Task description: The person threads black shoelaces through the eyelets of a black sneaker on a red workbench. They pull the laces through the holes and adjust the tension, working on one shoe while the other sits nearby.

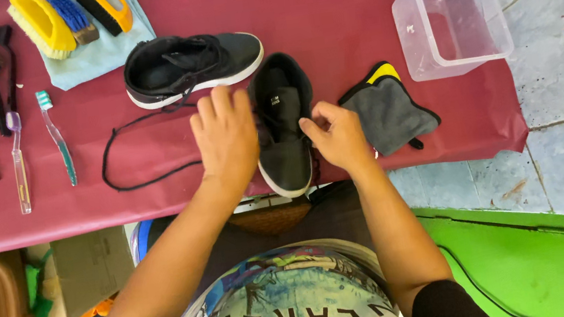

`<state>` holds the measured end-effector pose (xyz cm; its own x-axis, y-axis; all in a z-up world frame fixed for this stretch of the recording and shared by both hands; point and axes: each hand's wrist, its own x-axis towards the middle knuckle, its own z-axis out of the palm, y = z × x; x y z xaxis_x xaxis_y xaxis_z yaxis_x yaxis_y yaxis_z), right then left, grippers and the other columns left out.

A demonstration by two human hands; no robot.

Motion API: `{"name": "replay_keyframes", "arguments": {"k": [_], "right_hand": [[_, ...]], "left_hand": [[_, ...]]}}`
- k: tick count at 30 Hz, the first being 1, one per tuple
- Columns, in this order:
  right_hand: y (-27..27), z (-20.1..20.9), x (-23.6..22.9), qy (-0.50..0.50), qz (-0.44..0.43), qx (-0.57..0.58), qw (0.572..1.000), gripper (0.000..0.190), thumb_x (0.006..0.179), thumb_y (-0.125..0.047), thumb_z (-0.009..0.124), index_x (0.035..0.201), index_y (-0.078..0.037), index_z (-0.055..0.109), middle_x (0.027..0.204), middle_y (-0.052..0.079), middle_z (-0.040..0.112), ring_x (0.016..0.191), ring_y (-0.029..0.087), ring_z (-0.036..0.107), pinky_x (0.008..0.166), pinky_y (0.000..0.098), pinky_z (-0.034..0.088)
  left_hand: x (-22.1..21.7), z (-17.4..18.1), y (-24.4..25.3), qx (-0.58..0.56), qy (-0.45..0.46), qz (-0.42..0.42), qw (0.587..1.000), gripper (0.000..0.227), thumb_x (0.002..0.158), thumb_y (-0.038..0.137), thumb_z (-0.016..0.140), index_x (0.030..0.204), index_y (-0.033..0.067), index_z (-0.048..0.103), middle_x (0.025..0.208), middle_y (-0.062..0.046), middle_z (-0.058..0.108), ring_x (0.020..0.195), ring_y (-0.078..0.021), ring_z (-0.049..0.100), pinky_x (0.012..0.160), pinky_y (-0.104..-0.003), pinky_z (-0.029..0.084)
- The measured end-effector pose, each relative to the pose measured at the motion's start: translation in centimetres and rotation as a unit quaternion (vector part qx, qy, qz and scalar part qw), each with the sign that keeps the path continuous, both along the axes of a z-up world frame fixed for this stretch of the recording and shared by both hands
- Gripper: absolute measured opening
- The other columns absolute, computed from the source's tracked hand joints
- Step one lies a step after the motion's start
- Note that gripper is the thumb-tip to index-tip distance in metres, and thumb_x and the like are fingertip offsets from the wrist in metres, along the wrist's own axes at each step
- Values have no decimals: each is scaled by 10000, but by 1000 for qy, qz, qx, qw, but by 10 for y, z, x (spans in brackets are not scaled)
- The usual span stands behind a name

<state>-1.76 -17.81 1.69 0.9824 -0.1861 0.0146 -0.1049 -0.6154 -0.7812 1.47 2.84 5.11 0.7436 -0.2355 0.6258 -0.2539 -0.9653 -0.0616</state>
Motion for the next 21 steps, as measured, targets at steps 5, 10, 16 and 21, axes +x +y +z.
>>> {"name": "replay_keyframes", "arguments": {"k": [5,10,16,21], "right_hand": [[-7,-24,-1,21,0,107,994,164,917,-155,742,784,-104,660,612,88,679,536,173,702,531,270,538],[-6,-16,-8,11,-19,136,990,150,910,-105,739,778,-82,672,581,109,662,522,179,699,505,268,533],[-2,-7,-14,3,-11,-6,1000,292,930,-260,759,771,-51,632,588,154,645,580,304,702,517,379,497],[0,3,-16,17,-6,-95,995,311,911,-397,725,835,-103,660,695,108,702,722,358,717,636,453,544]], "left_hand": [[-8,-30,-42,12,111,-279,954,225,861,181,648,1066,106,592,1071,-79,532,931,-309,586,716,-373,478],[7,-45,-46,91,233,-324,912,460,677,130,819,1041,96,539,1030,-79,526,887,-303,627,698,-360,551],[9,-56,-49,140,257,-323,900,129,860,118,656,976,99,603,904,-80,624,838,-301,662,707,-401,523],[11,-36,-42,117,44,-402,907,106,849,120,610,752,87,639,720,-126,556,705,-333,520,703,-460,375]]}}
